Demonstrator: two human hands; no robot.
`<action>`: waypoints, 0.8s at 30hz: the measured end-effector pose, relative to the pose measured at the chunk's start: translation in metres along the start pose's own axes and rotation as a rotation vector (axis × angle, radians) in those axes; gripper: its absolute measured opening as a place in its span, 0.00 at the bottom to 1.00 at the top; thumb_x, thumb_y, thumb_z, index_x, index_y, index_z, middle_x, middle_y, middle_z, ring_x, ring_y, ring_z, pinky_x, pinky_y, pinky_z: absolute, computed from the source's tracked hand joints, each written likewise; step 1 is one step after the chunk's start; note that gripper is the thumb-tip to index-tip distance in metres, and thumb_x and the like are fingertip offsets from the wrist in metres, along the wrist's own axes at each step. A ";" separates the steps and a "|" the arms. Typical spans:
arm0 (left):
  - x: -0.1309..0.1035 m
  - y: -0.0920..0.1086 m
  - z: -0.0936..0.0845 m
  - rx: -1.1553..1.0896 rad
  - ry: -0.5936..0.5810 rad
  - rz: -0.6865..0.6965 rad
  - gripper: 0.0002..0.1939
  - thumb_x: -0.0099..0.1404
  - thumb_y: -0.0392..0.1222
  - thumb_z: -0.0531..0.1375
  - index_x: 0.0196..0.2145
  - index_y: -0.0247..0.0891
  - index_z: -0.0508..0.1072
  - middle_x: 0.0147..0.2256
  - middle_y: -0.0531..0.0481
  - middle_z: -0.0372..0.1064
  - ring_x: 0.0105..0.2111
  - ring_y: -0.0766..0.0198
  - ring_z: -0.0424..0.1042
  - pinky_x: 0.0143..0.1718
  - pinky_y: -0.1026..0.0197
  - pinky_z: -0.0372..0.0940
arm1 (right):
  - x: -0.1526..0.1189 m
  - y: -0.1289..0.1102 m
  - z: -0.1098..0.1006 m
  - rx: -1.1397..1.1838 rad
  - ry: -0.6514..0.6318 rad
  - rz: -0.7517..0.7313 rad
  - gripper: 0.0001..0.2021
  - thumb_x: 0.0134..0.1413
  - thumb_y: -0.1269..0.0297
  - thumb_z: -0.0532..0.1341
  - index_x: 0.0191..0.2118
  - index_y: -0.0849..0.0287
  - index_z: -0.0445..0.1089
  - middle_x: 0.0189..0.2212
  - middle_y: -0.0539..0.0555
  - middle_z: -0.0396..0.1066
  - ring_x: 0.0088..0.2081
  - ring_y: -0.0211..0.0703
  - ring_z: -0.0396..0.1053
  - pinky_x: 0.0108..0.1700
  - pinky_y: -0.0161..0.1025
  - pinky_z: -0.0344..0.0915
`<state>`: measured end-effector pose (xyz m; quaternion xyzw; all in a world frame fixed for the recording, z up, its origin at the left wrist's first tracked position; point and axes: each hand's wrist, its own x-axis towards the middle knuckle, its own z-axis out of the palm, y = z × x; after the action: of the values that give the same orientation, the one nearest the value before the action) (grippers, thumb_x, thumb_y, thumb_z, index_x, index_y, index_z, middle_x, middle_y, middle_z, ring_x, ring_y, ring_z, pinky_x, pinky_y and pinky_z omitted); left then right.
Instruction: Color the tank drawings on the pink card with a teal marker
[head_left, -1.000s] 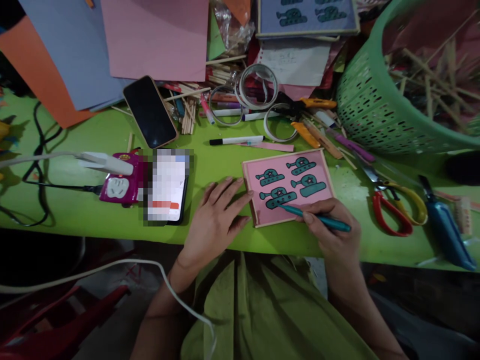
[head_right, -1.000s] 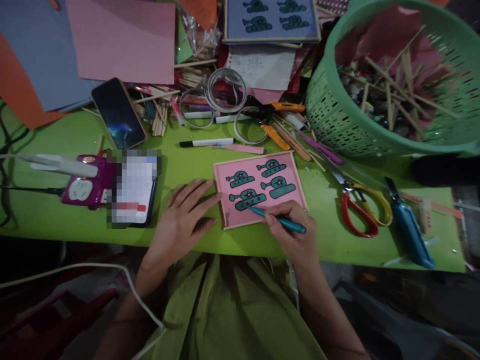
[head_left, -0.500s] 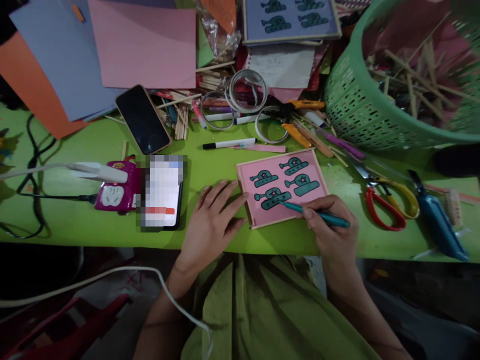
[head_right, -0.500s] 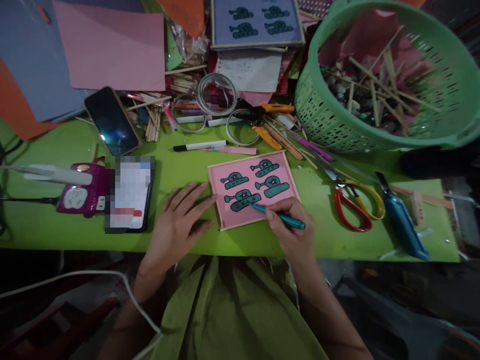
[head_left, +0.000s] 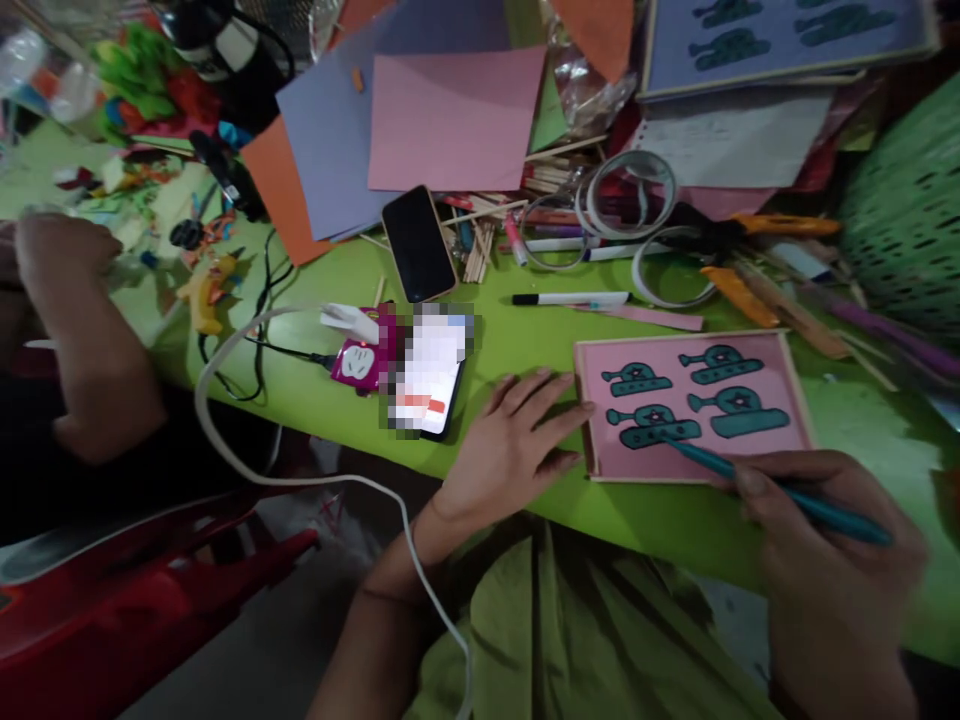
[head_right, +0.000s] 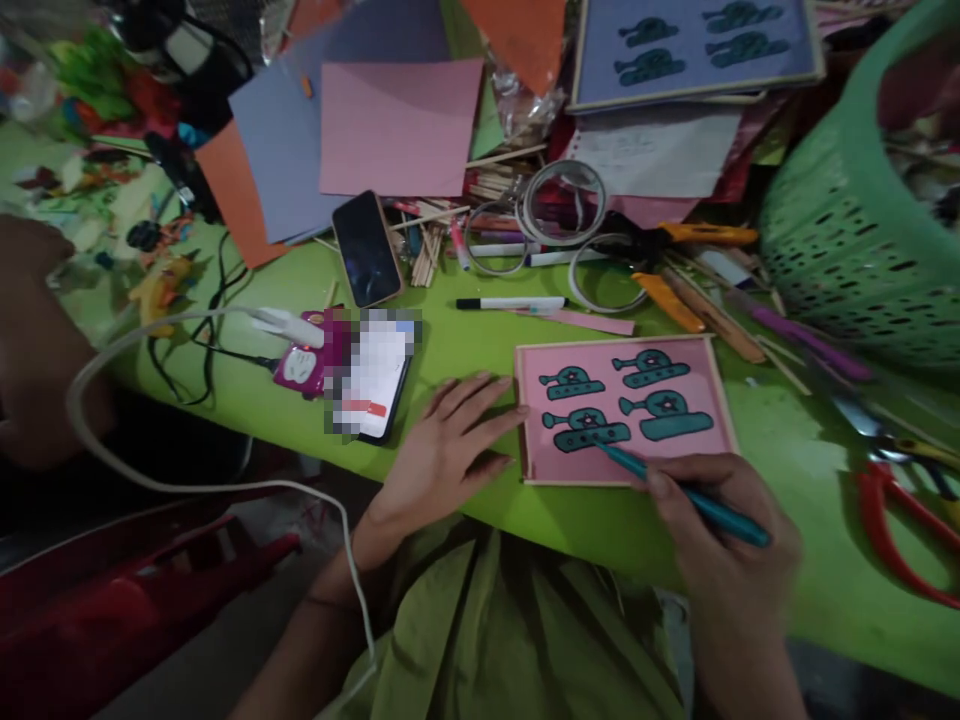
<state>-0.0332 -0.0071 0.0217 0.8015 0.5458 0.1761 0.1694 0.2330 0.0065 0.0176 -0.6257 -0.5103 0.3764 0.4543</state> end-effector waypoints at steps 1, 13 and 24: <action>0.000 0.000 0.000 0.003 -0.005 -0.004 0.23 0.76 0.47 0.57 0.66 0.44 0.69 0.69 0.47 0.63 0.72 0.55 0.56 0.72 0.45 0.54 | -0.001 -0.002 0.002 -0.012 0.045 0.033 0.08 0.50 0.59 0.77 0.31 0.49 0.79 0.26 0.53 0.74 0.26 0.48 0.67 0.26 0.47 0.55; 0.002 -0.003 0.002 -0.022 0.046 0.013 0.22 0.76 0.45 0.58 0.65 0.42 0.71 0.68 0.45 0.65 0.71 0.52 0.57 0.72 0.43 0.53 | 0.005 0.013 -0.003 -0.083 0.014 -0.065 0.08 0.53 0.58 0.73 0.33 0.53 0.77 0.23 0.47 0.74 0.22 0.39 0.65 0.24 0.39 0.57; 0.007 -0.005 0.000 0.003 0.027 0.024 0.23 0.76 0.44 0.57 0.66 0.43 0.69 0.69 0.44 0.64 0.71 0.50 0.58 0.71 0.41 0.55 | 0.009 0.007 0.002 -0.084 0.019 -0.108 0.04 0.56 0.66 0.70 0.33 0.54 0.74 0.24 0.47 0.75 0.24 0.38 0.67 0.26 0.36 0.60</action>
<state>-0.0351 0.0012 0.0199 0.8057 0.5388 0.1881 0.1588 0.2351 0.0150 0.0108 -0.6193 -0.5544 0.3237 0.4521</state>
